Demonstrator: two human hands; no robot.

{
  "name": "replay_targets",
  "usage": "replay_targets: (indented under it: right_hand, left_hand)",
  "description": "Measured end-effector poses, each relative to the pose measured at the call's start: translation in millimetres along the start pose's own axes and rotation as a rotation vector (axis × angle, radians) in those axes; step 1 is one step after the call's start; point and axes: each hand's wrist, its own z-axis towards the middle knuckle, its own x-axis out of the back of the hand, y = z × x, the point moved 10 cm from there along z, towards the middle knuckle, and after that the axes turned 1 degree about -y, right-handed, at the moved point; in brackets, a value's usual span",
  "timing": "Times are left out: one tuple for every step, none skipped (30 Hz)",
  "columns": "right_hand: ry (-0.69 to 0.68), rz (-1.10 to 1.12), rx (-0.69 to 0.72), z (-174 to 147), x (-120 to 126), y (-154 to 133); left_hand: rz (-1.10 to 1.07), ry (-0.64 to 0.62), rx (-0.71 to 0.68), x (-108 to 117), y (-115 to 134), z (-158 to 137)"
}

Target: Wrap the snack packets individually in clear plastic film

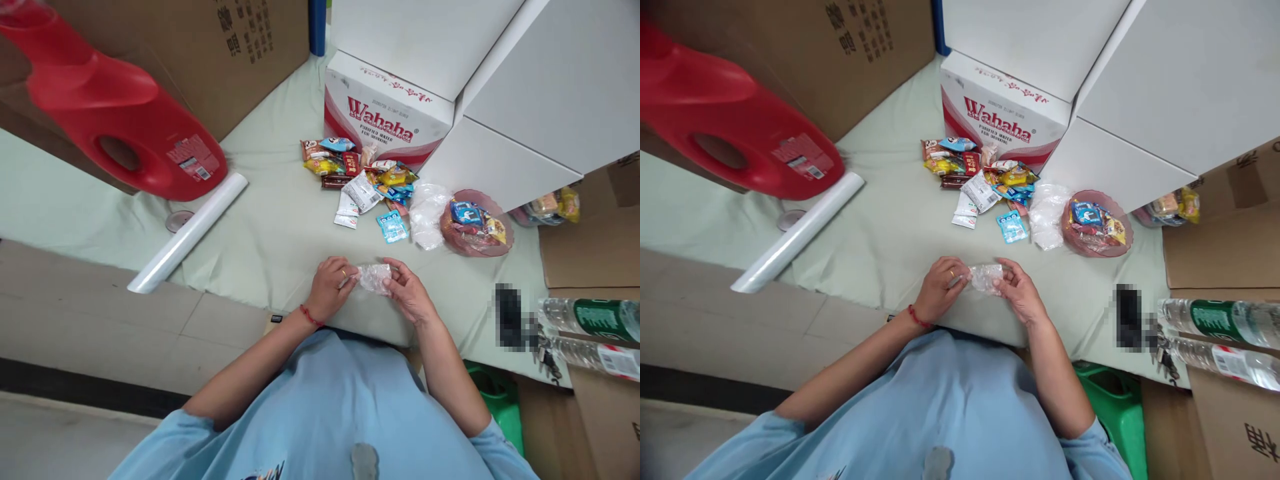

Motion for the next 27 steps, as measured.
replay_targets:
  right_hand:
    - [-0.014,0.012,-0.009,-1.4,0.2,2.1]
    - [-0.018,0.013,-0.015,-2.5,1.7,4.1]
    - [-0.009,0.012,-0.019,-3.3,4.6,5.9]
    - [0.005,0.014,-0.027,-3.8,8.0,7.7]
    - [0.015,0.02,-0.037,-4.1,10.9,9.4]
    - [0.018,0.032,-0.049,-4.2,13.1,10.9]
    - [0.016,0.05,-0.062,-4.2,14.5,11.9]
    - [0.012,0.07,-0.074,-4.1,15.8,12.5]
    - [0.009,0.089,-0.086,-4.1,17.1,12.7]
    - [0.01,0.105,-0.096,-4.2,18.8,12.6]
    - [0.017,0.117,-0.103,-4.6,21.0,12.4]
    - [0.029,0.127,-0.107,-5.2,23.3,12.4]
    - [0.042,0.132,-0.108,-6.1,24.8,12.5]
    - [0.048,0.133,-0.105,-7.0,24.5,12.8]
    - [0.048,0.129,-0.096,-7.8,22.2,13.2]
    - [0.04,0.117,-0.082,-8.1,17.4,13.8]
    - [0.031,0.095,-0.063,-7.9,10.9,14.5]
    - [0.028,0.064,-0.038,-7.0,4.0,15.2]
    - [0.035,0.031,-0.015,-5.2,-2.5,16.1]
    - [0.054,0.004,0.005,-2.8,-7.4,17.0]
    - [0.078,-0.011,0.02,0.1,-10.7,18.1]
    - [0.108,-0.009,0.03,3.1,-11.6,18.6]
    - [0.14,0.006,0.04,5.8,-10.2,18.2]
    - [0.166,0.026,0.047,8.0,-7.4,17.0]
    - [0.185,0.045,0.052,9.6,-3.6,15.2]
    - [0.194,0.056,0.053,10.5,0.3,12.9]
    - [0.191,0.058,0.05,10.8,3.4,10.5]
  left_hand:
    - [-0.065,0.025,0.04,1.7,-3.7,-1.1]
    - [-0.133,0.048,0.091,3.2,-8.0,-2.5]
    - [-0.196,0.069,0.155,4.0,-13.0,-4.3]
    - [-0.254,0.087,0.222,3.8,-18.4,-6.3]
    - [-0.31,0.1,0.285,2.4,-23.7,-8.3]
    - [-0.367,0.109,0.341,-0.3,-28.6,-10.1]
    - [-0.426,0.117,0.387,-3.7,-33.1,-11.4]
    - [-0.486,0.133,0.426,-6.7,-37.9,-12.5]
    - [-0.54,0.163,0.464,-8.4,-43.3,-13.7]
    - [-0.579,0.21,0.495,-7.9,-48.6,-15.0]
    - [-0.591,0.266,0.516,-5.0,-53.2,-16.4]
    - [-0.576,0.316,0.523,-0.7,-56.0,-17.4]
    - [-0.537,0.351,0.518,4.3,-56.4,-18.1]
    - [-0.483,0.364,0.502,8.8,-54.4,-17.9]
    - [-0.423,0.356,0.475,12.2,-50.0,-17.1]
    - [-0.366,0.337,0.44,14.4,-43.9,-15.9]
    - [-0.318,0.314,0.401,15.5,-36.9,-14.8]
    - [-0.285,0.294,0.362,15.7,-29.9,-13.9]
    - [-0.27,0.276,0.329,14.7,-23.9,-13.3]
    - [-0.277,0.261,0.307,12.6,-20.0,-12.8]
    - [-0.31,0.248,0.306,9.6,-19.1,-12.4]
    - [-0.371,0.252,0.335,6.9,-22.7,-12.9]
    - [-0.461,0.27,0.397,4.1,-30.8,-14.6]
    - [-0.568,0.3,0.485,1.0,-41.9,-17.8]
    - [-0.679,0.337,0.585,-2.4,-54.0,-22.3]
    - [-0.782,0.368,0.68,-6.0,-64.6,-27.1]
    - [-0.865,0.382,0.755,-9.5,-72.1,-30.8]
